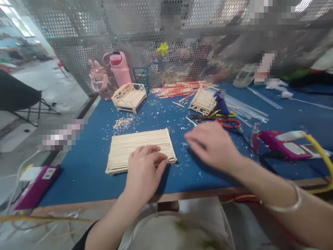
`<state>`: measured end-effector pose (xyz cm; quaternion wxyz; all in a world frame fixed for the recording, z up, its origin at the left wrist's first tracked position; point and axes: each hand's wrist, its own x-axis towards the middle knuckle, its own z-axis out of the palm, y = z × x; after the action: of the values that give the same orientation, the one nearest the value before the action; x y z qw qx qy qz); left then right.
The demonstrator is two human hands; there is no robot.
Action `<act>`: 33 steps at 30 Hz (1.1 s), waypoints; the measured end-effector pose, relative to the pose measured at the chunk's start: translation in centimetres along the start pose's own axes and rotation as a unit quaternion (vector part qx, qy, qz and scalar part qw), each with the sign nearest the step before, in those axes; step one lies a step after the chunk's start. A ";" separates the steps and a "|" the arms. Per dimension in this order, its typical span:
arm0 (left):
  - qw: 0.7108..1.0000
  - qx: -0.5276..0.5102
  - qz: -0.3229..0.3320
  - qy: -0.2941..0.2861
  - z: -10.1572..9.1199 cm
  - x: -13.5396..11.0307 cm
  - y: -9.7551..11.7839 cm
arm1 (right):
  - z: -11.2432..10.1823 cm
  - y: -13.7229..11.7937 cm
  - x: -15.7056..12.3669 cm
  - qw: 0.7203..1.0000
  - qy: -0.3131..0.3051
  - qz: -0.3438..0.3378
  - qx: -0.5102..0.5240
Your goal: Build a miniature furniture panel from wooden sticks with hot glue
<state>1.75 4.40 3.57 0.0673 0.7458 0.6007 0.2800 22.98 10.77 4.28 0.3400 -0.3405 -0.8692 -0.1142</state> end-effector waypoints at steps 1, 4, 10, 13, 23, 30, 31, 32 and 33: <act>1.000 -0.001 -0.004 -0.004 0.0 0.0 0.0 | 0.2 -2.1 -0.8 0.999 -0.012 -0.045 0.019; 1.000 0.004 -0.011 -0.015 -0.2 0.1 0.0 | 1.0 -5.7 -2.4 0.998 -0.010 -0.044 0.043; 1.000 0.006 0.018 -0.004 0.1 0.0 -0.3 | 2.1 -5.7 -2.4 0.999 -0.035 -0.011 0.020; 1.000 0.001 0.028 0.006 0.2 -0.1 -0.5 | 2.2 -5.9 -2.3 0.999 -0.046 -0.005 0.011; 0.998 -0.022 -0.010 0.058 0.9 -0.5 0.0 | 2.5 -6.2 -2.8 1.000 -0.022 -0.011 0.000; 0.997 -0.011 -0.022 0.072 1.3 -0.7 0.2 | 1.7 -5.8 -4.4 0.997 -0.075 -0.017 -0.014; 0.997 -0.011 -0.022 0.073 1.3 -0.7 0.2 | 1.5 -5.8 -4.6 0.996 -0.082 -0.020 -0.010; 0.997 -0.011 -0.022 0.072 1.3 -0.7 0.1 | 1.2 -5.8 -4.9 0.996 -0.085 -0.022 0.000; 0.997 -0.011 -0.023 0.071 1.3 -0.7 0.1 | 1.0 -5.9 -5.1 0.996 -0.085 -0.022 0.015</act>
<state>2.36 4.03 2.33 0.0388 0.7089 0.6181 0.3375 21.28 4.20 0.37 0.2678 -0.3243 -0.9038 -0.0790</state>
